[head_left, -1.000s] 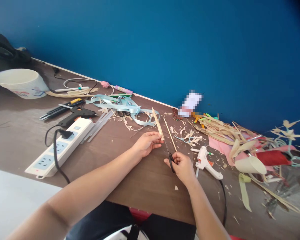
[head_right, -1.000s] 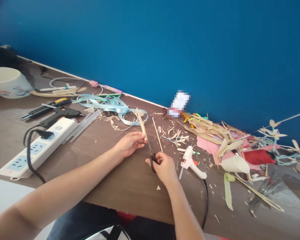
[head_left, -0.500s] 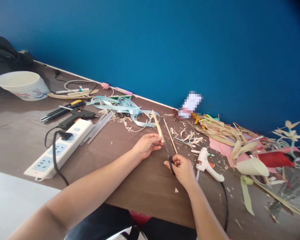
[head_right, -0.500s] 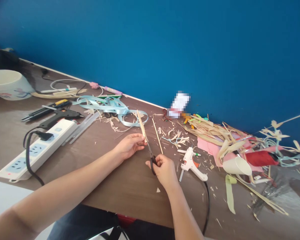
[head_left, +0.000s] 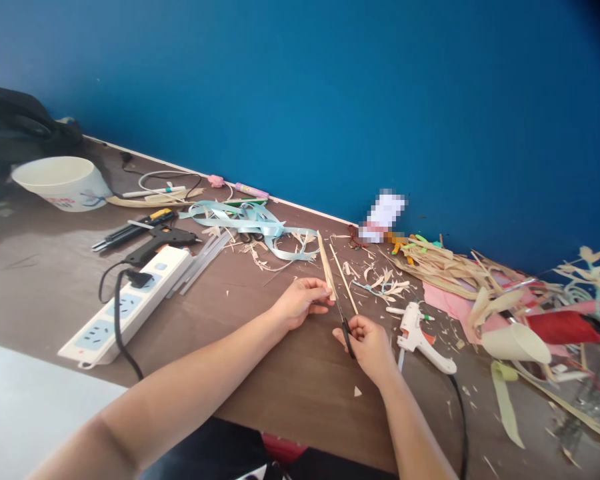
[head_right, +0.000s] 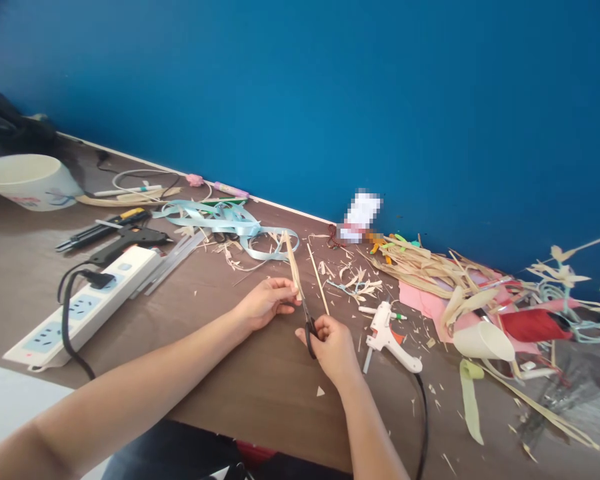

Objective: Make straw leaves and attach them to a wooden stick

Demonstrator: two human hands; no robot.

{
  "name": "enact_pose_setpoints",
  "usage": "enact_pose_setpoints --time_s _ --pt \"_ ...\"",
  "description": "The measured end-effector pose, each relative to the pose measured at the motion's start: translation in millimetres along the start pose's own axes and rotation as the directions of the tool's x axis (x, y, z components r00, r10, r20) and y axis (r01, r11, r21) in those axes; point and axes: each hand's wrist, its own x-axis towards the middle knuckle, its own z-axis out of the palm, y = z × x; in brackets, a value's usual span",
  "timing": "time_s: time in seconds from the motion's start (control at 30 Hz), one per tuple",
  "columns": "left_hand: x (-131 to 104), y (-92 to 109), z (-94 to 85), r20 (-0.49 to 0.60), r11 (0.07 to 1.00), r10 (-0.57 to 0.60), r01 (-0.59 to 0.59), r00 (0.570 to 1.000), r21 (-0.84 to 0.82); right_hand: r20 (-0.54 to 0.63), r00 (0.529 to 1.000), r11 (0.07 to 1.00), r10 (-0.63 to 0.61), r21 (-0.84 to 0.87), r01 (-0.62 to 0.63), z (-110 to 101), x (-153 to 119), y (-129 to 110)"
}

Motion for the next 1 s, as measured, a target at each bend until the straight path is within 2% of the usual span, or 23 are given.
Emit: enact_pose_setpoints --time_s 0.43,0.53,0.7,1.0 --pt "-2.0 0.6 2.7 0.016 0.999 -0.017 0.017 1.000 0.046 -0.018 0.998 0.998 0.057 0.023 -0.057 0.9 0.2 -2.5" --pt "-2.1 1.2 3.0 0.013 0.997 0.017 -0.018 1.000 0.077 -0.023 0.998 0.998 0.054 0.019 -0.054 1.0 -0.3 -3.1" --pt "0.7 2.2 0.9 -0.070 0.987 0.126 -0.118 0.990 0.105 0.002 0.997 0.997 0.082 0.008 -0.082 0.0 -1.4 -4.0" --pt "2.0 3.3 0.2 -0.080 0.982 0.152 -0.142 0.985 0.122 0.027 0.995 0.996 0.094 0.009 -0.094 -0.3 -4.3 -8.8"
